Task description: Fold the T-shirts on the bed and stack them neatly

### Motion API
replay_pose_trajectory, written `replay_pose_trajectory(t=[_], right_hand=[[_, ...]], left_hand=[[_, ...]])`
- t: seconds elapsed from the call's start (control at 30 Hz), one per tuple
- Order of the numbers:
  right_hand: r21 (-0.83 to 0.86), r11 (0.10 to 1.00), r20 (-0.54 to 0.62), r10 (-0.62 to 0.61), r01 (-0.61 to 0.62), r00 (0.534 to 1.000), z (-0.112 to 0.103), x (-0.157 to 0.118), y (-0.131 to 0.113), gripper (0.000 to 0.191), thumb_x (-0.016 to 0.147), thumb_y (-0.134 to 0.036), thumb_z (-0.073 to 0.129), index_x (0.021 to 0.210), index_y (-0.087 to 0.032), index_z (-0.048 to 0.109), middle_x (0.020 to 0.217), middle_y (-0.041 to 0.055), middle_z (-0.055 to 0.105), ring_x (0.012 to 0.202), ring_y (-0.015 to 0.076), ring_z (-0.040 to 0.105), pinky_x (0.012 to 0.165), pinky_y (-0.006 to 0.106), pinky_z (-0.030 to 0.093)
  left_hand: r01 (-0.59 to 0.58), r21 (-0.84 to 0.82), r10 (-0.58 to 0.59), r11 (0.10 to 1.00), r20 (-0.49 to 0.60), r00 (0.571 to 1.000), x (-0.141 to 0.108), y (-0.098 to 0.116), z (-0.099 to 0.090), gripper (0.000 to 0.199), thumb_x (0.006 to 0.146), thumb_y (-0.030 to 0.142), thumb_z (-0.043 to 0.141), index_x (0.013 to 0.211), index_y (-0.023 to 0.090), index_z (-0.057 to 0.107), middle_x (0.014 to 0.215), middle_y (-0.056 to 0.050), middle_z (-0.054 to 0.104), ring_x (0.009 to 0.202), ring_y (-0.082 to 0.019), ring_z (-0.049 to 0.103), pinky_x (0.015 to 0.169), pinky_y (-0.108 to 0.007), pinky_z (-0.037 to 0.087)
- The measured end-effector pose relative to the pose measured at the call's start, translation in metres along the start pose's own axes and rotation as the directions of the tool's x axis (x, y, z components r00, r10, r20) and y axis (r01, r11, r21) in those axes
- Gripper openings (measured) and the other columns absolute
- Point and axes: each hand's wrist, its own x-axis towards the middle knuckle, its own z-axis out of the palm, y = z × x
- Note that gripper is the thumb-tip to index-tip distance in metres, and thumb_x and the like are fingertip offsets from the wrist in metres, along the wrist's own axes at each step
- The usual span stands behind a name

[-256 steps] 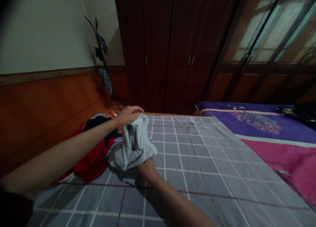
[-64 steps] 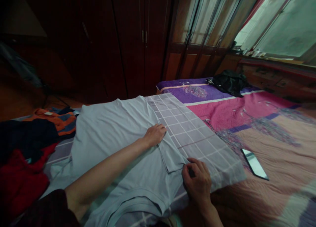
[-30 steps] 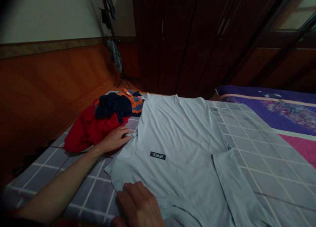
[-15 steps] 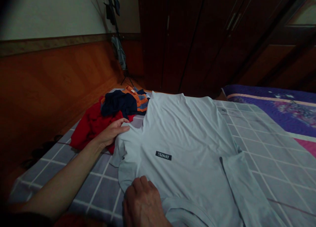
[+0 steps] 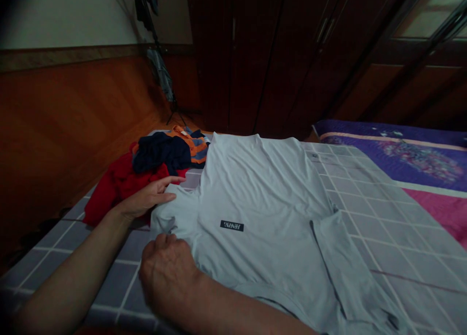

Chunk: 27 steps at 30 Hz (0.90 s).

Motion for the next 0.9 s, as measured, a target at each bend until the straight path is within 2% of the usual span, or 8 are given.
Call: replay_pose_trajectory(t=[0.13, 0.23, 0.37, 0.5, 0.57, 0.7, 0.83, 0.9], right_hand=[[0.012, 0.991, -0.053, 0.133, -0.132, 0.99, 0.023, 0.012, -0.001, 0.023, 0.082, -0.031, 0.06, 0.09, -0.009, 0.057, 0.079, 0.0103, 0.058, 0.069, 0.0234, 0.056, 0.048, 0.034, 0.048], [0.026, 0.979, -0.049, 0.204, -0.203, 0.978, 0.031, 0.019, 0.003, 0.017, 0.083, -0.026, 0.056, 0.089, -0.01, 0.058, 0.08, 0.0113, 0.059, 0.069, 0.0243, 0.058, 0.049, 0.035, 0.049], [0.022, 0.989, -0.022, 0.146, -0.146, 0.989, 0.031, 0.02, 0.008, 0.008, 0.08, -0.011, 0.05, 0.081, -0.012, 0.058, 0.079, 0.0111, 0.06, 0.067, 0.023, 0.059, 0.049, 0.032, 0.046], [0.194, 0.976, -0.063, 0.114, -0.1, 0.991, 0.027, 0.012, 0.004, 0.01, 0.079, -0.021, 0.053, 0.085, -0.015, 0.058, 0.08, 0.0069, 0.063, 0.065, 0.021, 0.059, 0.049, 0.029, 0.041], [0.316, 0.938, -0.052, 0.169, -0.144, 0.984, 0.024, 0.009, 0.0, 0.012, 0.079, -0.025, 0.052, 0.086, -0.017, 0.058, 0.08, 0.0048, 0.065, 0.063, 0.0187, 0.059, 0.05, 0.027, 0.037], [0.511, 0.813, 0.011, 0.317, -0.278, 0.948, 0.014, 0.008, -0.002, 0.008, 0.075, -0.022, 0.053, 0.077, -0.018, 0.06, 0.072, 0.0024, 0.068, 0.057, 0.0144, 0.057, 0.05, 0.025, 0.029], [0.68, 0.654, 0.017, 0.437, -0.331, 0.899, -0.004, 0.0, 0.002, 0.007, 0.075, -0.021, 0.055, 0.076, -0.018, 0.062, 0.064, 0.0, 0.064, 0.054, 0.0114, 0.054, 0.051, 0.022, 0.028], [0.738, 0.568, 0.04, 0.501, -0.363, 0.865, -0.014, -0.01, 0.008, 0.008, 0.075, -0.018, 0.055, 0.074, -0.018, 0.062, 0.06, -0.0015, 0.06, 0.052, 0.0098, 0.05, 0.051, 0.021, 0.029]], left_hand=[[0.016, 0.03, -0.014, 0.999, -0.078, 0.997, 0.003, -0.002, -0.001, 0.047, 0.075, 0.034, 0.072, 0.115, 0.017, 0.055, 0.089, -0.002, 0.063, 0.07, -0.012, 0.059, 0.057, -0.018, 0.044], [0.015, 0.034, -0.011, 0.999, -0.114, 0.993, 0.006, -0.005, -0.001, 0.041, 0.074, 0.034, 0.072, 0.108, 0.015, 0.059, 0.082, 0.0, 0.062, 0.066, -0.011, 0.057, 0.054, -0.017, 0.041], [0.019, 0.01, -0.017, 1.0, -0.141, 0.99, 0.007, -0.005, -0.001, 0.04, 0.073, 0.033, 0.073, 0.107, 0.016, 0.06, 0.082, 0.0, 0.063, 0.067, -0.011, 0.058, 0.056, -0.018, 0.042], [0.018, -0.029, -0.022, 0.999, -0.169, 0.985, 0.005, -0.003, -0.001, 0.041, 0.072, 0.033, 0.073, 0.107, 0.017, 0.06, 0.084, -0.001, 0.065, 0.066, -0.012, 0.06, 0.057, -0.018, 0.043], [0.018, -0.067, -0.03, 0.998, -0.18, 0.983, 0.004, -0.001, -0.001, 0.04, 0.071, 0.033, 0.074, 0.106, 0.017, 0.059, 0.082, 0.0, 0.065, 0.062, -0.01, 0.059, 0.055, -0.018, 0.042], [-0.012, -0.135, -0.019, 0.991, -0.226, 0.974, 0.006, 0.001, 0.001, 0.042, 0.066, 0.032, 0.078, 0.1, 0.015, 0.059, 0.08, -0.001, 0.065, 0.06, -0.011, 0.059, 0.053, -0.017, 0.043], [-0.099, -0.218, 0.025, 0.971, -0.32, 0.947, 0.009, 0.002, 0.011, 0.04, 0.061, 0.03, 0.08, 0.093, 0.015, 0.06, 0.072, 0.0, 0.066, 0.054, -0.01, 0.059, 0.05, -0.018, 0.044], [-0.124, -0.239, 0.038, 0.963, -0.334, 0.942, 0.009, 0.001, 0.02, 0.038, 0.062, 0.03, 0.079, 0.091, 0.015, 0.06, 0.068, 0.001, 0.065, 0.051, -0.011, 0.059, 0.049, -0.019, 0.043]])
